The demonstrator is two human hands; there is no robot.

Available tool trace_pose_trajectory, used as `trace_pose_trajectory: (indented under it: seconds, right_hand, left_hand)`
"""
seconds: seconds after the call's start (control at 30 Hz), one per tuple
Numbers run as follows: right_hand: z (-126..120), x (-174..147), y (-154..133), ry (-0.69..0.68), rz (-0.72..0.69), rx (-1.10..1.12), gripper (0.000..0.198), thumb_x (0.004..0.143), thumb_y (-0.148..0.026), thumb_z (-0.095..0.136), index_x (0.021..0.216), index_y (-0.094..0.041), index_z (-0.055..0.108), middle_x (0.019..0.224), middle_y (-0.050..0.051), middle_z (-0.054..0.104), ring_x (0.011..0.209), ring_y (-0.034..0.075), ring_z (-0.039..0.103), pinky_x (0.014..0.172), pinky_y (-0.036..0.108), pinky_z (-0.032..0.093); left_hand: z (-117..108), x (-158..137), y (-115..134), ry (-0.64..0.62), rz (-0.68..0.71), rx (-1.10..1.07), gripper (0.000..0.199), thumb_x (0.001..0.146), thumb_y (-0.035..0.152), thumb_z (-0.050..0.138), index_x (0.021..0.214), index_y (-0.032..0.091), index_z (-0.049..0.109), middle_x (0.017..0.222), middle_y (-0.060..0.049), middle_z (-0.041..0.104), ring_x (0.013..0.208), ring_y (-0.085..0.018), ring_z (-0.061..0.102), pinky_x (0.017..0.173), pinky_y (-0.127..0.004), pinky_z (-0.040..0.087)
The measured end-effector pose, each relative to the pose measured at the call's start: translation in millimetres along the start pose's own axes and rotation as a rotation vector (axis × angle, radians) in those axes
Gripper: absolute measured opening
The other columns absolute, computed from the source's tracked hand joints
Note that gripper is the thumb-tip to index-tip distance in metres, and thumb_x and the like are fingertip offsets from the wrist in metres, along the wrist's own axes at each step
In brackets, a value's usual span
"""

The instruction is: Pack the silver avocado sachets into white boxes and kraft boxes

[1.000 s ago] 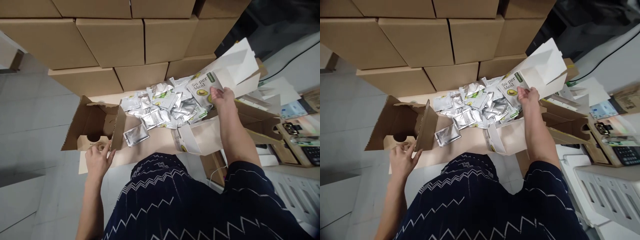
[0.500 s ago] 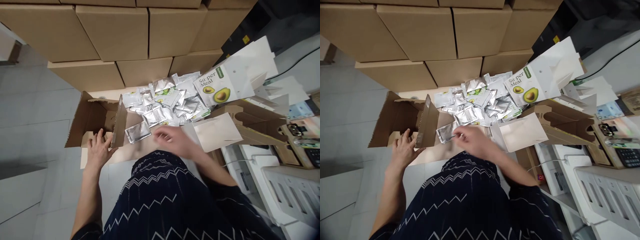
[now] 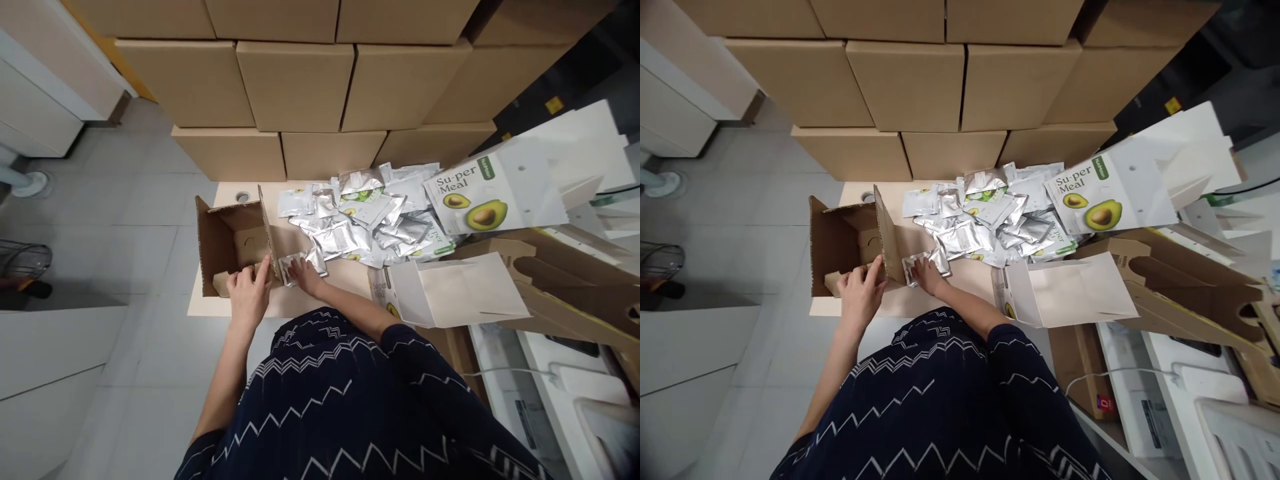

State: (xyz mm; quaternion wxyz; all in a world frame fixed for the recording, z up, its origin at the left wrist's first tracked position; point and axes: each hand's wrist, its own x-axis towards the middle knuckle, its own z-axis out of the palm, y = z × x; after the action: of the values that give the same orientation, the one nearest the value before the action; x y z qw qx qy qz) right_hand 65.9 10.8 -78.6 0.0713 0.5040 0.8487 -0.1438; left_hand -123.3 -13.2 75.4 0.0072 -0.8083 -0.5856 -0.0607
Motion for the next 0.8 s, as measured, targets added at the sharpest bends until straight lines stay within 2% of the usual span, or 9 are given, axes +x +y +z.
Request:
trace_pose_trajectory:
  seconds: [0.13,0.23,0.33,0.43,0.5,0.63,0.7,0.8]
  right_hand:
    - [17,-11,10,0.105,-0.009,0.034,0.05,0.102,-0.013,0.025,0.144,-0.011,0.052,0.154,0.02,0.044,0.134,0.037,0.044,0.106,0.055,0.039]
    - [22,-16,20,0.134,-0.001,0.079,0.047,0.101,-0.011,0.031,0.141,-0.014,0.057,0.15,0.016,0.051,0.131,0.034,0.047,0.104,0.051,0.041]
    - [25,-23,24,0.182,0.019,0.132,0.046,0.099,-0.01,0.038,0.14,-0.016,0.058,0.15,0.014,0.051,0.136,0.032,0.044,0.108,0.05,0.038]
    - [26,-29,22,0.193,0.036,0.17,0.046,0.099,-0.009,0.039,0.139,-0.018,0.059,0.15,0.014,0.052,0.138,0.031,0.043,0.111,0.051,0.036]
    - [23,-33,21,0.188,0.024,0.198,0.045,0.099,-0.01,0.039,0.137,-0.019,0.061,0.147,0.012,0.055,0.136,0.03,0.046,0.11,0.05,0.037]
    - [11,-40,22,0.277,-0.007,0.374,0.05,0.093,-0.006,0.04,0.136,-0.02,0.063,0.144,0.011,0.059,0.132,0.028,0.051,0.109,0.048,0.042]
    - [-3,-44,23,0.424,0.033,0.582,0.054,0.089,-0.005,0.041,0.136,-0.019,0.063,0.14,0.011,0.062,0.129,0.025,0.055,0.109,0.046,0.043]
    - [-44,-58,18,0.783,0.161,1.02,0.047,0.09,-0.016,0.045,0.132,-0.019,0.065,0.129,0.011,0.069,0.12,0.023,0.063,0.104,0.042,0.049]
  left_hand:
    - [-10,-16,5,-0.044,-0.093,0.087,0.057,0.097,0.023,0.044,0.154,0.014,0.04,0.094,-0.014,0.07,0.089,-0.026,0.065,0.088,-0.042,0.045]
    - [-24,-30,11,-0.143,-0.119,0.109,0.047,0.1,0.031,0.042,0.14,0.009,0.055,0.092,-0.015,0.073,0.091,-0.028,0.068,0.077,-0.037,0.047]
    - [-36,-39,17,-0.332,-0.055,0.017,0.04,0.102,0.041,0.04,0.121,0.018,0.067,0.105,-0.012,0.074,0.098,-0.027,0.069,0.073,-0.032,0.047]
    - [-37,-39,18,-0.512,-0.064,-0.019,0.037,0.104,0.039,0.036,0.118,0.025,0.067,0.104,-0.007,0.073,0.092,-0.024,0.069,0.07,-0.031,0.047]
    - [-27,-34,12,-0.488,-0.081,0.057,0.035,0.103,0.036,0.039,0.125,0.024,0.064,0.104,-0.009,0.071,0.094,-0.026,0.067,0.074,-0.033,0.048]
    - [3,-25,-5,-0.265,-0.045,0.169,0.042,0.095,0.04,0.056,0.132,0.02,0.06,0.124,-0.017,0.063,0.113,-0.033,0.058,0.09,-0.041,0.046]
    - [16,-23,-10,-0.245,0.004,0.148,0.038,0.096,0.04,0.054,0.129,0.023,0.062,0.125,-0.015,0.065,0.117,-0.032,0.057,0.097,-0.045,0.042]
    - [28,-21,-7,-0.319,0.015,0.112,0.031,0.102,0.035,0.042,0.113,0.024,0.068,0.104,-0.01,0.072,0.1,-0.027,0.064,0.09,-0.043,0.043]
